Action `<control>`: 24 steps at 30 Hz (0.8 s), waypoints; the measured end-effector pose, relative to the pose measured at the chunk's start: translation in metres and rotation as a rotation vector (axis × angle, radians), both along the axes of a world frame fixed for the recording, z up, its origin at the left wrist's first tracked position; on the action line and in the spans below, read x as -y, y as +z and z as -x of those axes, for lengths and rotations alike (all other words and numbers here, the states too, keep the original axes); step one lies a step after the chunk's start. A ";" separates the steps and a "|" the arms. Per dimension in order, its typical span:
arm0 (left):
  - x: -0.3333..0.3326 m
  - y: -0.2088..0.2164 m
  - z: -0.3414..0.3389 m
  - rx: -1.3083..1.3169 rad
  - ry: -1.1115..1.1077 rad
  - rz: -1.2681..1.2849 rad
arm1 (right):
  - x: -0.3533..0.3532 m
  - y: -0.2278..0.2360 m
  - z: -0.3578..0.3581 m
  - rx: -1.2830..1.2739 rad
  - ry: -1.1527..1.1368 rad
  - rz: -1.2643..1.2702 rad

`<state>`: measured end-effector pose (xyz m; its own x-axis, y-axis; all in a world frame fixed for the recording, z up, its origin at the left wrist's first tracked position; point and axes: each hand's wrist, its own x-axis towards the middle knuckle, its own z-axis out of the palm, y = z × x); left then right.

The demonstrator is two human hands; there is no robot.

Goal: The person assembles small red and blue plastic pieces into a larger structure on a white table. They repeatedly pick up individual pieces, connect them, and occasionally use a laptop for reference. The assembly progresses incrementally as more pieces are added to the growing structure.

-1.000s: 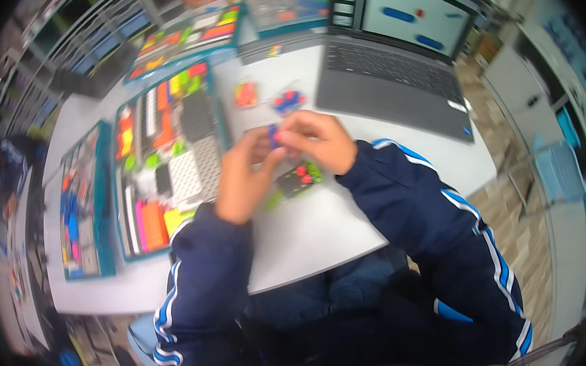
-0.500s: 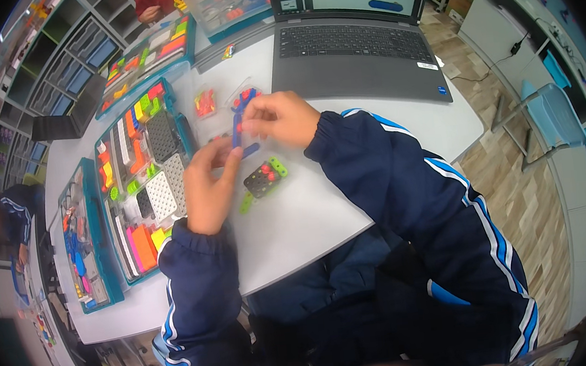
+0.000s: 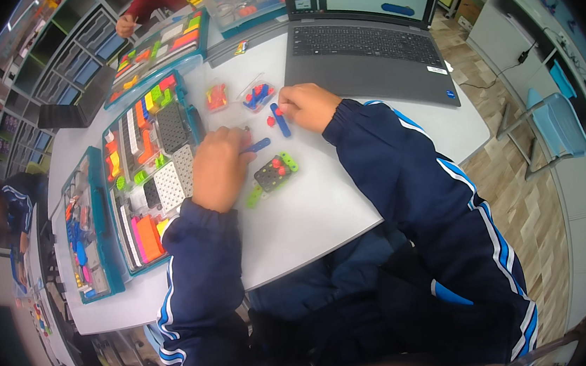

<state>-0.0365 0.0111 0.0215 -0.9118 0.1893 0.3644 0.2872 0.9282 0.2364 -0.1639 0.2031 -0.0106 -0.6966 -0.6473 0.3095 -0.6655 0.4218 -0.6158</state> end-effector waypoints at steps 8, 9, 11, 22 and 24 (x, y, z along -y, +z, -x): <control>0.002 -0.007 -0.004 -0.010 -0.004 0.001 | 0.005 -0.001 -0.014 -0.052 0.046 -0.054; 0.002 -0.007 -0.004 -0.014 -0.010 -0.005 | 0.006 -0.001 -0.015 -0.073 0.058 -0.044; 0.002 -0.009 -0.003 -0.016 -0.001 0.014 | 0.007 0.000 -0.016 -0.078 0.063 -0.015; 0.003 -0.002 -0.002 -0.087 -0.018 -0.069 | -0.003 0.014 -0.002 -0.143 -0.142 0.205; 0.003 -0.001 -0.003 -0.073 -0.050 -0.049 | 0.000 0.010 -0.002 -0.144 -0.088 0.185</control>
